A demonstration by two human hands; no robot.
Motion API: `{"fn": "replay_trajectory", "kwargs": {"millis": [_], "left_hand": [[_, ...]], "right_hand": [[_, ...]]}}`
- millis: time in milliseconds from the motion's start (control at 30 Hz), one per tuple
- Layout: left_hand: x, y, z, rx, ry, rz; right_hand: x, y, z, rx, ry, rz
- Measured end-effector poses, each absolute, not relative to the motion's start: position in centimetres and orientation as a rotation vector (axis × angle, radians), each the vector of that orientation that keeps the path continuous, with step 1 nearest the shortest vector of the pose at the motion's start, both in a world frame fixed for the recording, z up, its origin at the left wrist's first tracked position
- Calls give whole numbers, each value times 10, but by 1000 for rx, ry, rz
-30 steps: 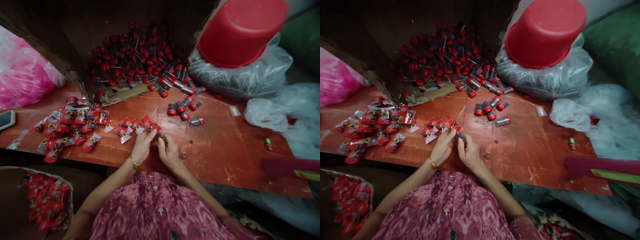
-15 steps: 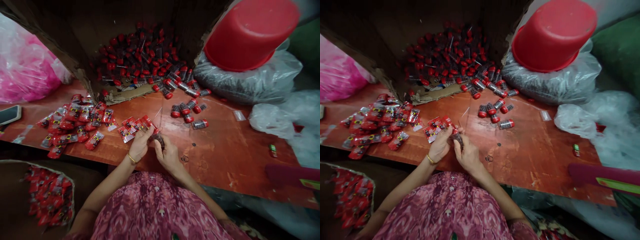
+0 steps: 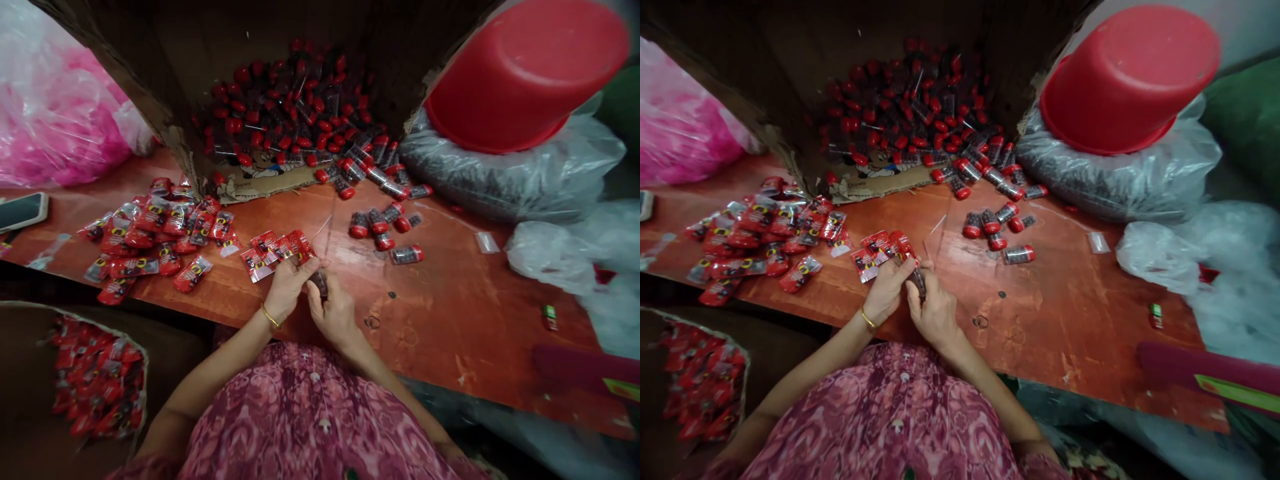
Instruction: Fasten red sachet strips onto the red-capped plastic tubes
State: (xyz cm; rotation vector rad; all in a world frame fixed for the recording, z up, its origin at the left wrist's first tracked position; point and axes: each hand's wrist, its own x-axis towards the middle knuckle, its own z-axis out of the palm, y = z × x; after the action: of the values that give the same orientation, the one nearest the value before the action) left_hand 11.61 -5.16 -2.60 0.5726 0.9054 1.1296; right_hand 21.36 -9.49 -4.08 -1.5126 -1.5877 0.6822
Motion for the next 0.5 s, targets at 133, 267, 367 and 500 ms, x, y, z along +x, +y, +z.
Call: {"fn": "replay_trajectory", "kwargs": {"millis": [133,267,367,500], "left_hand": [[115,-48,-25,692,895,1075],[112,-46,-25,775,865,1028],[111,-46,-23,791,841,1072],[114,-45,-19,756,868,1117]], "right_hand": [[218,-95,-41,-1533,-1563,684],[213,-96,-33,-1337,-1311,1131],[210,-96,-28,-1230,-1180,1304],[215,-92,-29,-1254,-1307,1162]]}}
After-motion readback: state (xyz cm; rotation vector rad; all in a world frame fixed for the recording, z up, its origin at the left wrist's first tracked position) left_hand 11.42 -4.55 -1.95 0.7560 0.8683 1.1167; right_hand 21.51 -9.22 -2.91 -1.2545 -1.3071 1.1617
